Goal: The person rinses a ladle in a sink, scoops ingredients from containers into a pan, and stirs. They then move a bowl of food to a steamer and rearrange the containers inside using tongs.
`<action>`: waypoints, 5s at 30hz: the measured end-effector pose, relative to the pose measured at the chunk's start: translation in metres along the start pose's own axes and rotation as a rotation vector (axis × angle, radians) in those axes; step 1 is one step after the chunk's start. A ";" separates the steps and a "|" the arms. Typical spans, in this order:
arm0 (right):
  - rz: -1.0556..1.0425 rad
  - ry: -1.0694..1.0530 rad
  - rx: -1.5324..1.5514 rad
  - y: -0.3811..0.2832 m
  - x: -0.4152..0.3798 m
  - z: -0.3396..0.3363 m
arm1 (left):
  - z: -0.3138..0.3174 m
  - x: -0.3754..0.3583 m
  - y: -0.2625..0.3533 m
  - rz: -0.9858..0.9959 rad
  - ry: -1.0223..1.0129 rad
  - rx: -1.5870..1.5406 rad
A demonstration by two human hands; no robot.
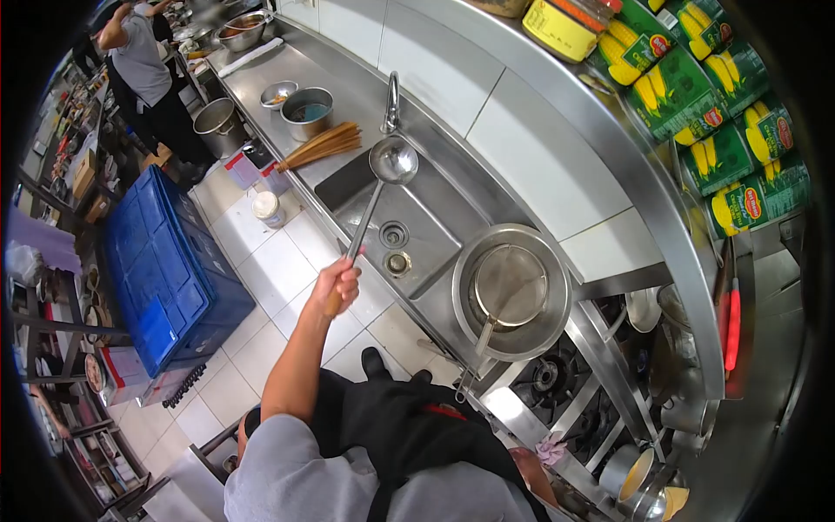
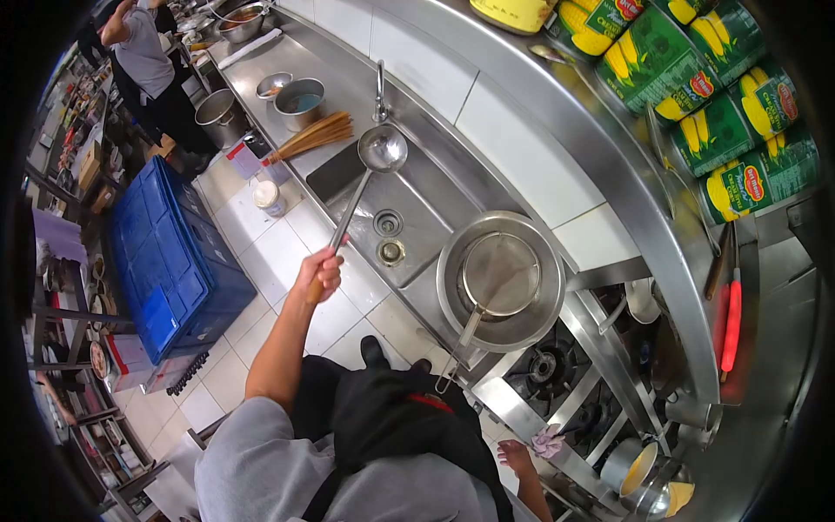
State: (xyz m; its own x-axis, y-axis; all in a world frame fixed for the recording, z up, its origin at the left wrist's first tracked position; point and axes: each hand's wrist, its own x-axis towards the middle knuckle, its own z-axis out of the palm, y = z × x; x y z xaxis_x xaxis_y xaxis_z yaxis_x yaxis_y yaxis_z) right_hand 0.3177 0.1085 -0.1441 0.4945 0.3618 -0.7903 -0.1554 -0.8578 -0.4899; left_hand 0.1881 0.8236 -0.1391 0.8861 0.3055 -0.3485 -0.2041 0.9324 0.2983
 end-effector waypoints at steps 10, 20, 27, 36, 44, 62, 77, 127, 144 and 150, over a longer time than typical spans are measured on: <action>0.104 -0.110 -0.110 0.025 0.006 -0.027 | -0.046 -0.070 -0.185 0.196 0.443 1.085; -0.353 -0.252 -0.428 0.066 0.069 -0.090 | 0.025 -0.101 -0.287 0.318 0.397 0.624; -0.311 -0.385 -0.398 0.129 0.033 -0.109 | 0.080 -0.214 -0.397 0.354 0.219 0.308; -0.220 -0.426 -0.373 0.280 -0.046 -0.094 | 0.013 -0.329 -0.568 0.063 0.554 0.430; -0.109 -0.634 -0.635 0.329 -0.043 -0.062 | -0.060 -0.423 -0.748 -0.247 0.577 0.453; 0.142 0.227 0.897 0.300 0.419 0.139 | -0.115 -0.497 -0.917 -0.462 0.902 0.260; -0.202 0.260 0.605 0.373 0.265 0.157 | -0.105 -0.480 -0.907 -0.441 0.898 0.335; -0.105 0.281 1.335 0.293 0.299 0.154 | -0.099 -0.598 -0.909 -0.536 1.059 0.822; -0.545 -0.389 1.720 -0.125 0.185 -0.238 | -0.067 -0.514 -0.848 -0.455 0.825 1.268; -0.671 -0.347 1.863 -0.172 0.208 -0.314 | -0.040 -0.537 -0.868 -0.366 0.907 1.296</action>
State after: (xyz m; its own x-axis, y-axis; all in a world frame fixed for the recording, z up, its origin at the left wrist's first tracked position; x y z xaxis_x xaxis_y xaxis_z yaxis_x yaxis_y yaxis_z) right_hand 0.7163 0.2169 -0.1085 0.7207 0.6399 -0.2665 -0.6914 0.6913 -0.2098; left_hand -0.1269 -0.1421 -0.2464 0.1867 0.5611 -0.8064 0.8358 0.3407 0.4306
